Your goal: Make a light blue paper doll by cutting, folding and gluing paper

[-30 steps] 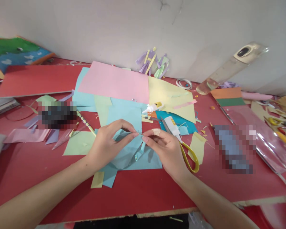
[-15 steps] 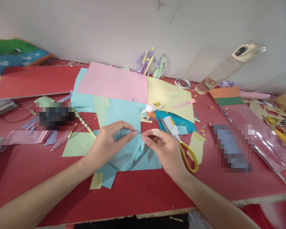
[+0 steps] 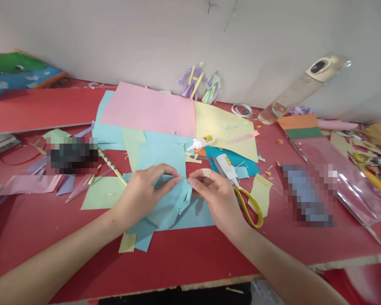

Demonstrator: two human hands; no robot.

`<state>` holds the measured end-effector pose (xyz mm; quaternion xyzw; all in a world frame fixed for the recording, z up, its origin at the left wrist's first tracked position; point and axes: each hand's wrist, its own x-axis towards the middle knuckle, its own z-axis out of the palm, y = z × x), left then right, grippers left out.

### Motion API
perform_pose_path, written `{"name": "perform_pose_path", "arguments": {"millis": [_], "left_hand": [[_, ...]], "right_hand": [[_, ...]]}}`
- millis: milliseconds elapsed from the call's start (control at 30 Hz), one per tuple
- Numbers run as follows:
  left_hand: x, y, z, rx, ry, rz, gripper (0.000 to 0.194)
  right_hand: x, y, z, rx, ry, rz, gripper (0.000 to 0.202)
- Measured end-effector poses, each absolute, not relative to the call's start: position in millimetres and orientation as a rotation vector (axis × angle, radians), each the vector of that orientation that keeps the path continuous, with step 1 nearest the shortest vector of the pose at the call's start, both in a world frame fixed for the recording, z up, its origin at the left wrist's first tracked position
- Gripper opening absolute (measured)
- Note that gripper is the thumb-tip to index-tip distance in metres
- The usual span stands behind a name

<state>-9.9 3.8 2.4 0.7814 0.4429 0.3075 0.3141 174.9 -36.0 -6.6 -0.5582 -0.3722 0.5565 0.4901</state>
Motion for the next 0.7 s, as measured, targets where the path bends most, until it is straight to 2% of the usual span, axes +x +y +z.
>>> {"name": "perform_pose_path", "arguments": {"millis": [467,700], "left_hand": [[-10.2,1.0,3.1,2.111,1.166,0.921,0.007],[-9.2,3.4,6.0,2.122,1.167,0.909,0.003]], "right_hand": [[175.7,-34.0,-2.6,-1.250,-0.729,1.521,0.018],[176.2,-35.6,-0.6,-1.266,-0.803,1.445,0.017]]}}
